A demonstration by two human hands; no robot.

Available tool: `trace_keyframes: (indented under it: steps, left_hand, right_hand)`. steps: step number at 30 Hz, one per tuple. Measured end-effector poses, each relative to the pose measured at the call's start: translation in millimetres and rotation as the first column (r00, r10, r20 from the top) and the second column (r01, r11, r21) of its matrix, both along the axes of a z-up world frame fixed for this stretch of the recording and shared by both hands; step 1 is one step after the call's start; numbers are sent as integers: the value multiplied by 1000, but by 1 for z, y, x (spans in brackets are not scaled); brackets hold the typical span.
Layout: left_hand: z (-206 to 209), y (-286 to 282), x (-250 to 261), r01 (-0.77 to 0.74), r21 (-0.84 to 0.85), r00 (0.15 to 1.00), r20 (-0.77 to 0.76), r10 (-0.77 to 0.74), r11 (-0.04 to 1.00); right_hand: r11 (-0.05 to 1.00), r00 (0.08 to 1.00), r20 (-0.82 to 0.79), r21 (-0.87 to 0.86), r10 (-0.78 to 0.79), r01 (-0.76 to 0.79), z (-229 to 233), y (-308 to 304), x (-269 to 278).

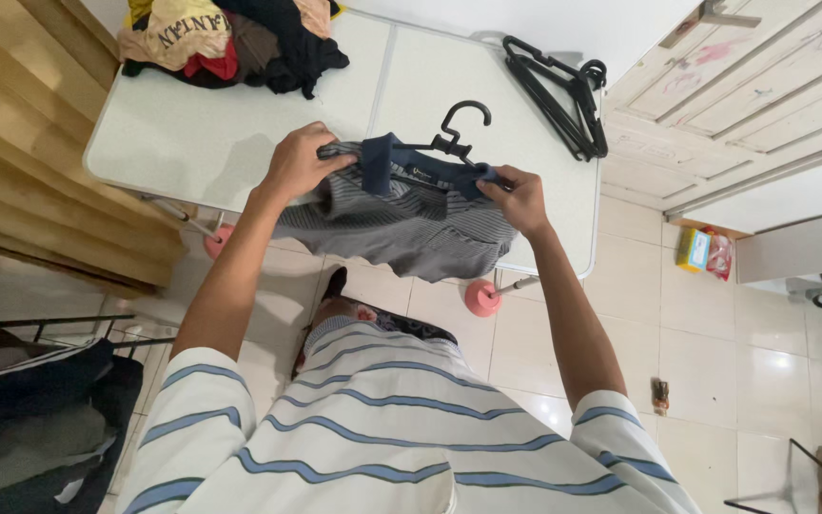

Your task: The person hangs a black t-shirt on a hanger and places it on a clothing rack. They then smooth out a striped shirt on a table, place it on a hanger, and hang it on the rack. Finally, they smooth out another black t-shirt on the table and place it on a hanger.

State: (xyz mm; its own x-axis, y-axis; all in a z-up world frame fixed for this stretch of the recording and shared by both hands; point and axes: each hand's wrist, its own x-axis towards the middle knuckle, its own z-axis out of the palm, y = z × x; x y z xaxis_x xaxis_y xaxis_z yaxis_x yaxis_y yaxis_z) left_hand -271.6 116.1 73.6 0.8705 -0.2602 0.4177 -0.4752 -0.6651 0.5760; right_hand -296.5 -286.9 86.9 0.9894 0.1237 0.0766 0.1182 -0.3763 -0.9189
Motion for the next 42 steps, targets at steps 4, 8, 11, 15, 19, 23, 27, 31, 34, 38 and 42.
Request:
trace_keyframes:
  steps: [4,8,11,15,19,23,27,31,34,38,42]
  left_hand:
    - [4,1,-15,2,-77,997,-72,-8,997]
    - [4,4,-25,42,-86,999,-23,-44,995]
    - [12,-2,-37,57,-172,998,20,-54,983]
    - [31,-21,-52,56,-2,989,137,-56,998]
    - [47,-34,-61,158,257,947,235,-221,953]
    - [37,-32,-58,219,333,926,226,-302,917]
    - [20,-22,-60,247,104,945,193,-264,963]
    - [15,-18,-77,242,-2,955,178,-238,970]
    - [17,-6,-90,243,-47,959,162,-232,969]
    - [17,31,-92,175,-200,984,82,-161,964]
    - [12,71,-93,94,-35,992,-76,-96,995]
  right_hand:
    - [1000,1000,-31,17,3,-2,1,4,-9]
    - [999,998,-56,42,1,1,0,11,-10]
    - [997,999,-25,60,46,-45,0,11,-8]
    - [986,991,-51,121,125,-118,9,19,-6]
    - [982,985,-52,112,162,-155,23,26,-9]
    - [987,986,-49,33,157,-155,31,33,-12]
    - [992,992,17,13,123,-124,29,46,-17]
    - [996,999,20,-90,32,-30,29,69,-23]
    - [994,998,29,-102,46,-43,26,89,-30]
    - [991,997,38,-122,66,-61,24,104,-43]
    - [993,996,34,-83,86,-83,18,113,-55]
